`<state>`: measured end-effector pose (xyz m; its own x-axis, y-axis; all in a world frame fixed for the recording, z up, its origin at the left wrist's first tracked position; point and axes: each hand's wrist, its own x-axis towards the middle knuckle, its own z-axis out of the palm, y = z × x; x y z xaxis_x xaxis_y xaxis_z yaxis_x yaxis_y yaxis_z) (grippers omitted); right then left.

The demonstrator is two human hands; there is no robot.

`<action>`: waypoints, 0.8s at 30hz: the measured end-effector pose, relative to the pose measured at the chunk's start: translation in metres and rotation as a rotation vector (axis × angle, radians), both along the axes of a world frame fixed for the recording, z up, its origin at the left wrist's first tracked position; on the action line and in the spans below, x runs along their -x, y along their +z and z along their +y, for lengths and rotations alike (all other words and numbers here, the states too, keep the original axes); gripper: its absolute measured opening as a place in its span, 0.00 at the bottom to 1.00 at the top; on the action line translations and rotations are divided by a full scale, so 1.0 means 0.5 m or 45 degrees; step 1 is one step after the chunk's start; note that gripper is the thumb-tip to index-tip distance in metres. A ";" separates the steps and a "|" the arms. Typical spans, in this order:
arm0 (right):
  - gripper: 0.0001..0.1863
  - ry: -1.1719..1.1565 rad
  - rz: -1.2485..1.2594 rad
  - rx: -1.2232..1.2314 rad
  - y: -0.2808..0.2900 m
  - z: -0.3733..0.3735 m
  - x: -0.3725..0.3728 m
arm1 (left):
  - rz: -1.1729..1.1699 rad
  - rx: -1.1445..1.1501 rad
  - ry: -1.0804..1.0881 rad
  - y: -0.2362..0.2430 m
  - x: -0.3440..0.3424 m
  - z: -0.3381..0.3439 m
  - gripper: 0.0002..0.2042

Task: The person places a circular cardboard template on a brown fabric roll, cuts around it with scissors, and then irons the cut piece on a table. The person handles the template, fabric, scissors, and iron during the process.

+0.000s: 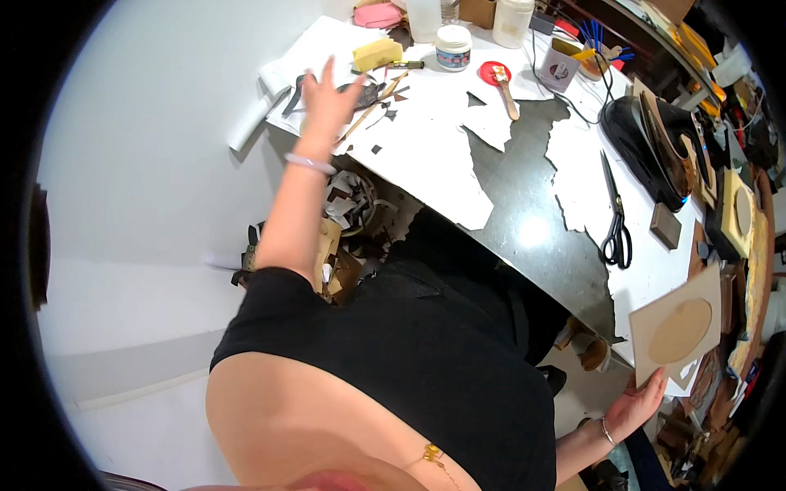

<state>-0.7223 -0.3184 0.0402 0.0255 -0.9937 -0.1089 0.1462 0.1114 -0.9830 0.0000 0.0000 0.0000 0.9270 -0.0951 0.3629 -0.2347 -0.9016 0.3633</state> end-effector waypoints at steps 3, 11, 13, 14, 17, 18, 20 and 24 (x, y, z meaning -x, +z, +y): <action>0.20 -0.134 0.001 -0.021 -0.002 -0.013 0.002 | 0.221 -0.207 -0.160 -0.012 -0.069 0.074 0.43; 0.23 -0.208 -0.055 0.010 -0.011 -0.056 -0.065 | 0.036 -0.193 -0.519 -0.001 -0.103 0.032 0.15; 0.24 -0.216 -0.048 0.009 -0.016 -0.056 -0.069 | -0.034 -0.183 -0.490 0.016 -0.134 0.029 0.10; 0.24 -0.216 -0.042 0.002 -0.018 -0.061 -0.066 | -0.021 -0.207 -0.432 0.028 -0.152 0.025 0.09; 0.24 -0.231 -0.033 -0.001 -0.020 -0.073 -0.054 | 0.099 -0.279 -0.361 0.041 -0.220 0.027 0.14; 0.25 -0.239 -0.029 -0.003 -0.018 -0.073 -0.052 | 0.131 -0.274 -0.396 0.038 -0.231 0.030 0.17; 0.24 -0.240 -0.001 -0.002 -0.013 -0.073 -0.050 | 0.309 -0.253 -0.513 0.020 -0.243 0.026 0.34; 0.25 -0.244 0.023 0.018 -0.018 -0.069 -0.039 | 0.291 -0.533 -0.417 -0.003 -0.167 -0.030 0.43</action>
